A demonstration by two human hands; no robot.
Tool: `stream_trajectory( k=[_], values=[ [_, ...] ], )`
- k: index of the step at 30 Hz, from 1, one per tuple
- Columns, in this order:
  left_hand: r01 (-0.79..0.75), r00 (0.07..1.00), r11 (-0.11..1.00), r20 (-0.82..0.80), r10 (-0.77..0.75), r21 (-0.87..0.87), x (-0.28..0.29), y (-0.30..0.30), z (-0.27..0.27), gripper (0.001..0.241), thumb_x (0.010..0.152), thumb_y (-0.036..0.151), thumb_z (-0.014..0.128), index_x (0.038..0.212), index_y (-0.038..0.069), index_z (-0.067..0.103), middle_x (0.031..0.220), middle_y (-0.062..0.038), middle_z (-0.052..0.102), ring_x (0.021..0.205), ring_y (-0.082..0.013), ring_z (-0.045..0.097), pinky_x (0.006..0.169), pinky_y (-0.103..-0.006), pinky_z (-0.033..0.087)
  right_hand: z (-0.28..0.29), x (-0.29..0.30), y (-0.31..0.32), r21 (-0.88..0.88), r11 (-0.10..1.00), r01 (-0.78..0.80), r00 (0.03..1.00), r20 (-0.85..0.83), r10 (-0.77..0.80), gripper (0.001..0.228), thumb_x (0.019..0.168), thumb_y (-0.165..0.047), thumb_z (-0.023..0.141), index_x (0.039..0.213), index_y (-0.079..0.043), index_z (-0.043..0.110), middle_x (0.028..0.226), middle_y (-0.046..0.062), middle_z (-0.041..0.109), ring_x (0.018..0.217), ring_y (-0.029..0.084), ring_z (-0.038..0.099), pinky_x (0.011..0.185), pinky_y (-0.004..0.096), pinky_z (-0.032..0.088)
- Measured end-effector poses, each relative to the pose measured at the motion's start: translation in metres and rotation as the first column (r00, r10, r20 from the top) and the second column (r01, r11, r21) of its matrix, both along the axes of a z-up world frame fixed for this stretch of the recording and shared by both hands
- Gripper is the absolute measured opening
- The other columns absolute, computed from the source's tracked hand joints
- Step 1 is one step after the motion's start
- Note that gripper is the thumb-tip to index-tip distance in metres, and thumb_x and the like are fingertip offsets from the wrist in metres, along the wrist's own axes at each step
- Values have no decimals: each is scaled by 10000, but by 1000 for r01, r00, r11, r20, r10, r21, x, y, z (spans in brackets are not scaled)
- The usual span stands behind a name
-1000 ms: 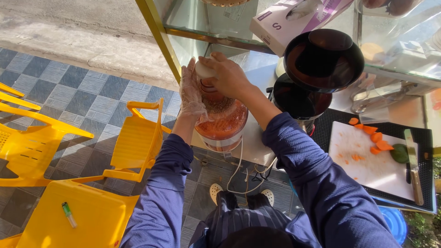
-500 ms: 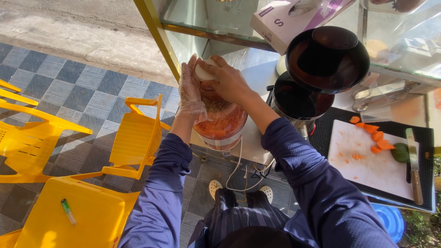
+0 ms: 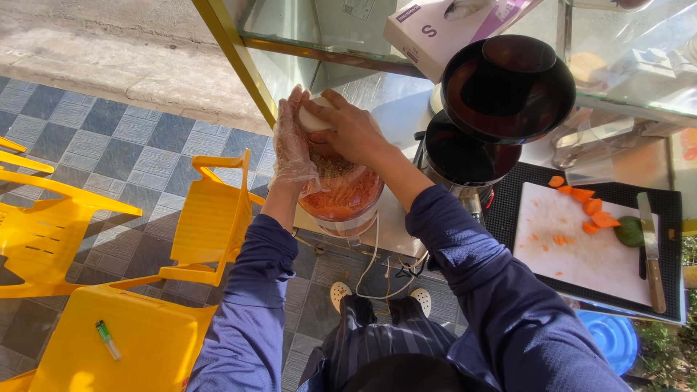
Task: Using a juicing machine to process cut carrots into juice.
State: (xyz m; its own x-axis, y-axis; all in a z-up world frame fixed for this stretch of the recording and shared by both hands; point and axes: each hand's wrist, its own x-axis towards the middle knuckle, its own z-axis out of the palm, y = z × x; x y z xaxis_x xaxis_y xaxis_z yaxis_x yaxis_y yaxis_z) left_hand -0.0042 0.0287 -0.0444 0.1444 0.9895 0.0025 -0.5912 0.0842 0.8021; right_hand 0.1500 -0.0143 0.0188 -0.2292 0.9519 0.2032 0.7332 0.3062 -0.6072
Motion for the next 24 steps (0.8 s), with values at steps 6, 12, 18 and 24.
stream_trajectory(
  k=[6, 12, 18, 24],
  values=[
    [-3, 1000, 999, -9, 3, 43, -1, 2, -9, 657, 1050, 535, 469, 1521, 77, 479, 1528, -134, 508, 1412, -266, 489, 1206, -409, 404, -17, 0, 5, 31, 1000, 0, 1000, 14, -1, 649, 881, -138, 700, 1483, -326, 550, 1598, 170, 399, 1282, 409, 587, 1069, 432, 484],
    [-25, 999, 999, -26, 27, 40, -2, 3, -10, 648, 1055, 532, 465, 1508, 71, 503, 1517, -132, 524, 1414, -261, 484, 1216, -405, 381, -27, -2, 7, 80, 997, -2, 1000, 13, 1, 648, 861, -115, 714, 1466, -309, 586, 1580, 190, 414, 1311, 411, 566, 1097, 434, 453],
    [-18, 999, 999, -28, 19, 36, -9, -7, 8, 630, 1051, 510, 473, 1526, 97, 468, 1524, -99, 515, 1452, -246, 445, 1244, -417, 339, -40, -5, 13, 107, 994, 27, 998, 47, -32, 604, 860, -305, 768, 1438, -322, 594, 1581, 179, 414, 1319, 383, 564, 1098, 446, 444],
    [-86, 993, 996, -81, 83, -25, -11, -24, 43, 556, 1041, 432, 448, 1500, 122, 496, 1525, -75, 538, 1474, -177, 430, 1226, -397, 263, -29, -16, 1, 34, 995, 91, 974, 204, -96, 628, 886, -465, 729, 1474, -389, 523, 1631, 105, 371, 1311, 333, 588, 1063, 422, 477]
  ],
)
